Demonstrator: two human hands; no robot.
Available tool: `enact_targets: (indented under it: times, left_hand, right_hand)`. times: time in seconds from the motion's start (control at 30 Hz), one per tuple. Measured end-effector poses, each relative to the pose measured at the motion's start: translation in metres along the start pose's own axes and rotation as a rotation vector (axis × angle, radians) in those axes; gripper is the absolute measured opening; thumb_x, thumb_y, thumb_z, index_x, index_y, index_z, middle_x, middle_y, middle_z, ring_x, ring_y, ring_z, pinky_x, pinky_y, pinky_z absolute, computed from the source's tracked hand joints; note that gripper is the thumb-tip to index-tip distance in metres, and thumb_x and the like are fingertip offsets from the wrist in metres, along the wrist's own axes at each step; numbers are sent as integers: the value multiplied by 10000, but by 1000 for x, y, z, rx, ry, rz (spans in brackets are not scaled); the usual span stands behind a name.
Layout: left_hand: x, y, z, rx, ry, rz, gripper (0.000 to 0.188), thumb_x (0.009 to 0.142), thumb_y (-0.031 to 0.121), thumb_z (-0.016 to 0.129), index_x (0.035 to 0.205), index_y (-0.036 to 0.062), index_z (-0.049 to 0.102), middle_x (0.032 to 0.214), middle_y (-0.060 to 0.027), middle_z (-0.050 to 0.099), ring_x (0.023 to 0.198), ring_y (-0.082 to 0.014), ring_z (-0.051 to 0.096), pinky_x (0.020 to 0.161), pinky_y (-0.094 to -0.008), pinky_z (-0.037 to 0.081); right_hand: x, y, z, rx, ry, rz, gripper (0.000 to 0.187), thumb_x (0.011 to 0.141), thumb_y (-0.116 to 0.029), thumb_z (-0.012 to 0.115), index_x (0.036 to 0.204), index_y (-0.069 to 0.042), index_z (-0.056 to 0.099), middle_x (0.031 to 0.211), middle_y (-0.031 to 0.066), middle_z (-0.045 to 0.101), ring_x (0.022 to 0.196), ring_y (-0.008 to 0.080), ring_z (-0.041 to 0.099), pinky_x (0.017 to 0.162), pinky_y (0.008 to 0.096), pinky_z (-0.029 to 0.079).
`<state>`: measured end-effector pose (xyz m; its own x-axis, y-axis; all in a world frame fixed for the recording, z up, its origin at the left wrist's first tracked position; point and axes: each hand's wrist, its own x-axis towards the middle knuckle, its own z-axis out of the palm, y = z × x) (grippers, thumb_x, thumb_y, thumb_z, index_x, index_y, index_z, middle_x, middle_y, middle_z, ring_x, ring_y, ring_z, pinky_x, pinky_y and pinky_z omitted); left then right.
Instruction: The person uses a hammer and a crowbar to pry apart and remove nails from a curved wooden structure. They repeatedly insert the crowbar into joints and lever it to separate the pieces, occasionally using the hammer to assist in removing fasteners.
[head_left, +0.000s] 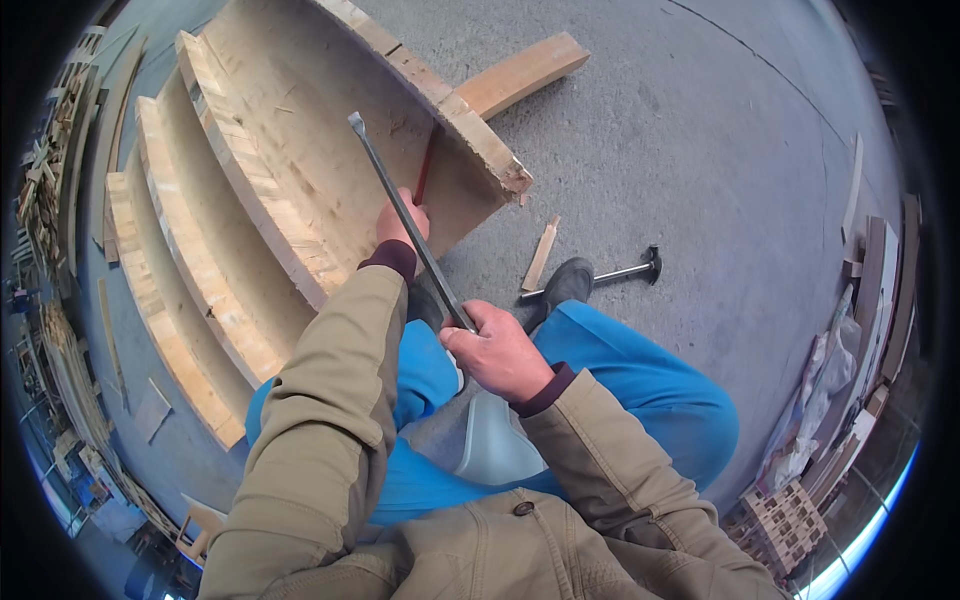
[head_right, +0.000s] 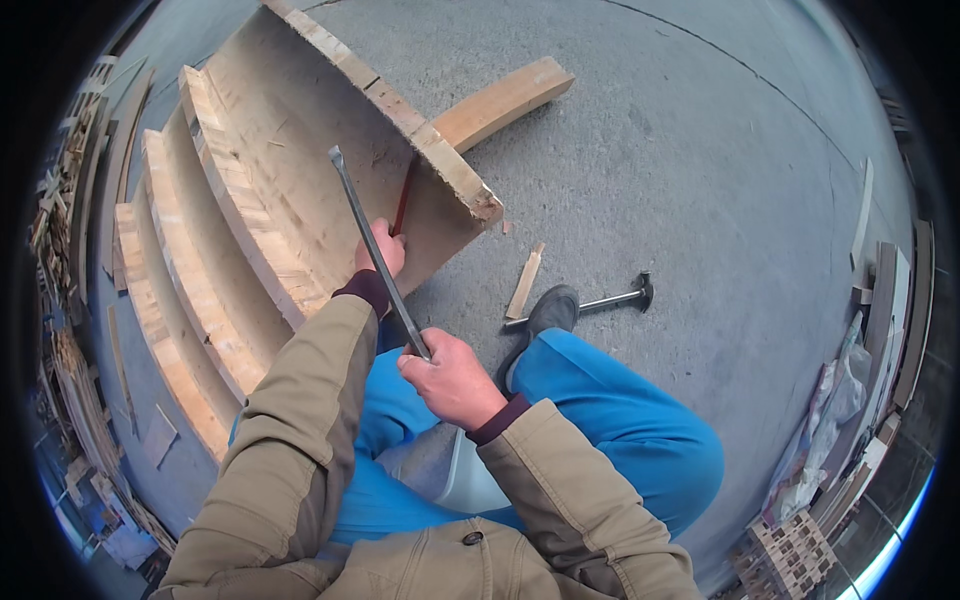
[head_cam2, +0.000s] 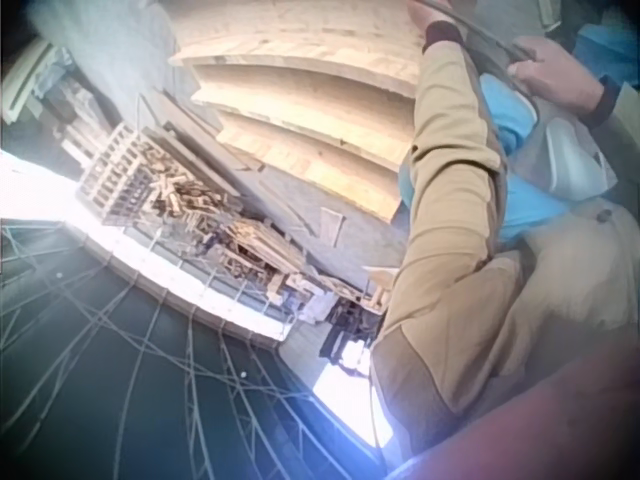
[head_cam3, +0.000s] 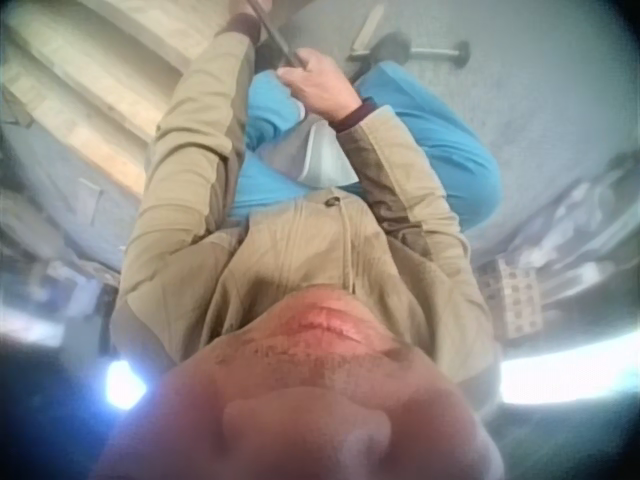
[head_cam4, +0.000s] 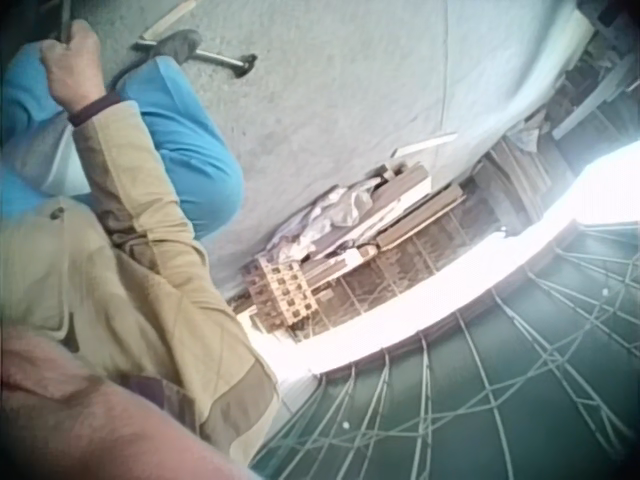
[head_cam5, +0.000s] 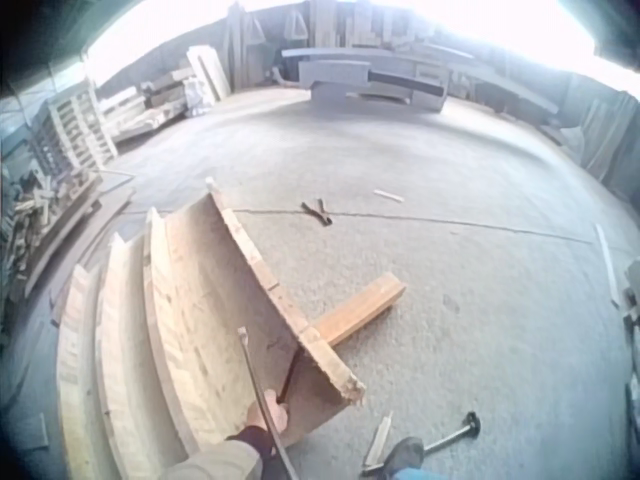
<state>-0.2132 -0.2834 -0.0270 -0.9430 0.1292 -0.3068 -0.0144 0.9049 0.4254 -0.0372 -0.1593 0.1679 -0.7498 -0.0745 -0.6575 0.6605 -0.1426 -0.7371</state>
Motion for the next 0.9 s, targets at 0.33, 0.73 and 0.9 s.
enact_targets:
  times: [0.33, 0.73, 0.9]
  left_hand:
    - [4, -7, -2, 83, -141, -47, 201, 860, 117, 614, 1037, 24, 617, 1069, -226, 676, 1041, -403, 642, 896, -474, 518]
    - [-10, 16, 19, -83, -178, -47, 300, 801, 199, 730, 1001, -16, 667, 1039, -242, 696, 1021, -413, 654, 888, -458, 522]
    - [-11, 27, 26, -216, -160, -125, 339, 773, 188, 739, 1018, -38, 677, 1010, -238, 704, 986, -392, 672, 862, -438, 520]
  right_hand:
    - [-80, -80, -79, 17, 255, -47, 166, 895, -134, 630, 998, -5, 619, 725, -16, 563, 645, 48, 496, 565, 226, 402]
    - [-104, -53, -126, -132, 548, 49, 126, 864, -102, 612, 915, 13, 618, 679, -14, 525, 587, 61, 488, 524, 240, 386]
    - [-105, -52, -133, -190, 471, 44, 163, 864, -128, 621, 948, 12, 636, 706, -13, 535, 630, 61, 508, 561, 238, 410]
